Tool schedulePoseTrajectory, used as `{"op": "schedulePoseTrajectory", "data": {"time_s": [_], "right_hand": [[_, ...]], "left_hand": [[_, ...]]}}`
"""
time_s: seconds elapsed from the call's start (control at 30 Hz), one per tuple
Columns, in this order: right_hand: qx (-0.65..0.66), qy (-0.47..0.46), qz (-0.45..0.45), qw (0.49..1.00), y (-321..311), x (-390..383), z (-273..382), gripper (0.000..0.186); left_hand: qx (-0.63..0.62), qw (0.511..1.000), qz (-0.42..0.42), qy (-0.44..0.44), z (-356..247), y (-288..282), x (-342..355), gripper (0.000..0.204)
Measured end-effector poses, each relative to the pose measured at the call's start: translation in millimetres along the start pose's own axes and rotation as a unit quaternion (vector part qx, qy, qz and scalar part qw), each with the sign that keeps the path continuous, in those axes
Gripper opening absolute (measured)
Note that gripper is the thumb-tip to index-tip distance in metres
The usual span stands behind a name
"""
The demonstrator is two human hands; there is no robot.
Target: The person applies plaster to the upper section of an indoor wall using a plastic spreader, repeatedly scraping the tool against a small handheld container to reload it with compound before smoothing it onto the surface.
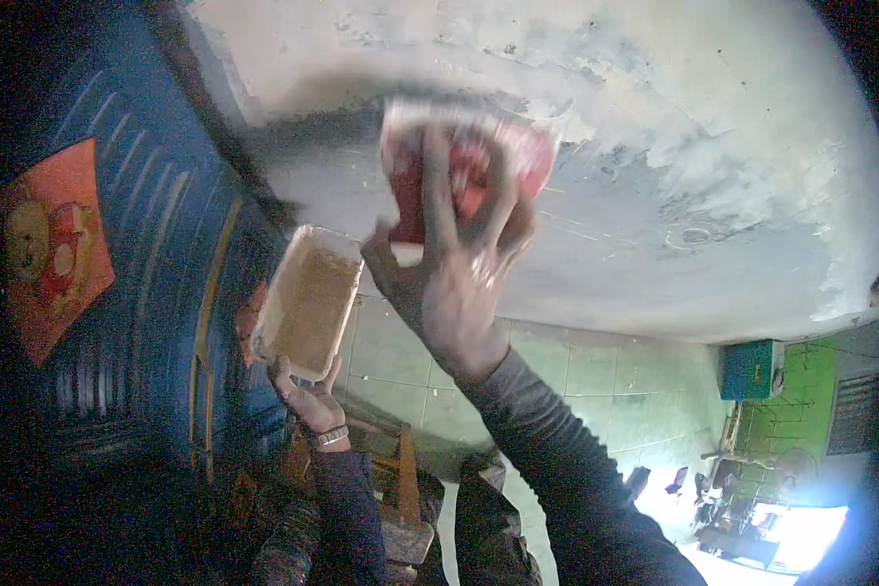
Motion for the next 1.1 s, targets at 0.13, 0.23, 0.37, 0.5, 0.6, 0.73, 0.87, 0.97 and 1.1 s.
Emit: {"op": "schedulePoseTrajectory", "data": {"time_s": [0.13,0.23,0.37,0.5,0.6,0.73,0.87,0.97,1.1], "right_hand": [[-0.054,-0.009,-0.036,0.998,-5.4,48.1,-1.7,0.092],[-0.017,0.039,0.034,0.999,14.6,30.8,-1.1,0.089],[0.015,0.091,0.17,0.981,69.1,-34.6,6.4,0.09],[0.025,0.058,0.027,0.998,25.9,-13.6,4.2,0.09],[0.02,-0.024,-0.148,0.989,-6.2,33.5,-8.5,0.097],[-0.01,0.035,0.035,0.999,59.5,-13.8,-27.3,0.095],[0.035,0.026,0.105,0.993,33.8,-33.7,-3.8,0.094],[-0.013,-0.033,-0.034,0.999,-21.0,34.8,-0.4,0.086],[-0.068,-0.027,-0.042,0.996,-23.8,69.3,-0.7,0.084]], "left_hand": [[0.001,1.0,0.022,-0.012,-4.1,5.6,-4.4,0.076],[0.024,0.999,0.033,0.008,-3.7,5.0,-0.2,0.065],[0.0,0.999,0.048,-0.008,-6.0,16.7,-11.5,0.07],[0.002,0.999,0.033,-0.004,-12.1,10.9,-11.5,0.068],[0.021,0.998,0.052,0.004,-6.5,6.0,-2.1,0.068],[0.026,0.999,0.045,-0.009,3.8,9.5,2.1,0.071],[0.03,0.998,0.05,-0.014,-2.0,13.0,-3.0,0.073],[0.032,0.997,0.064,-0.008,-6.5,6.7,0.8,0.073],[0.033,0.998,0.047,-0.017,-3.7,9.9,-3.8,0.07]]}}
Point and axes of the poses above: each hand's wrist, its own x-axis towards the middle knuckle, its own y-axis out of the palm, z = x × y, the point moved 8 cm from there along x, towards the middle knuckle, and after that the axes turned 14 degrees about -y, right-handed, at the moved point
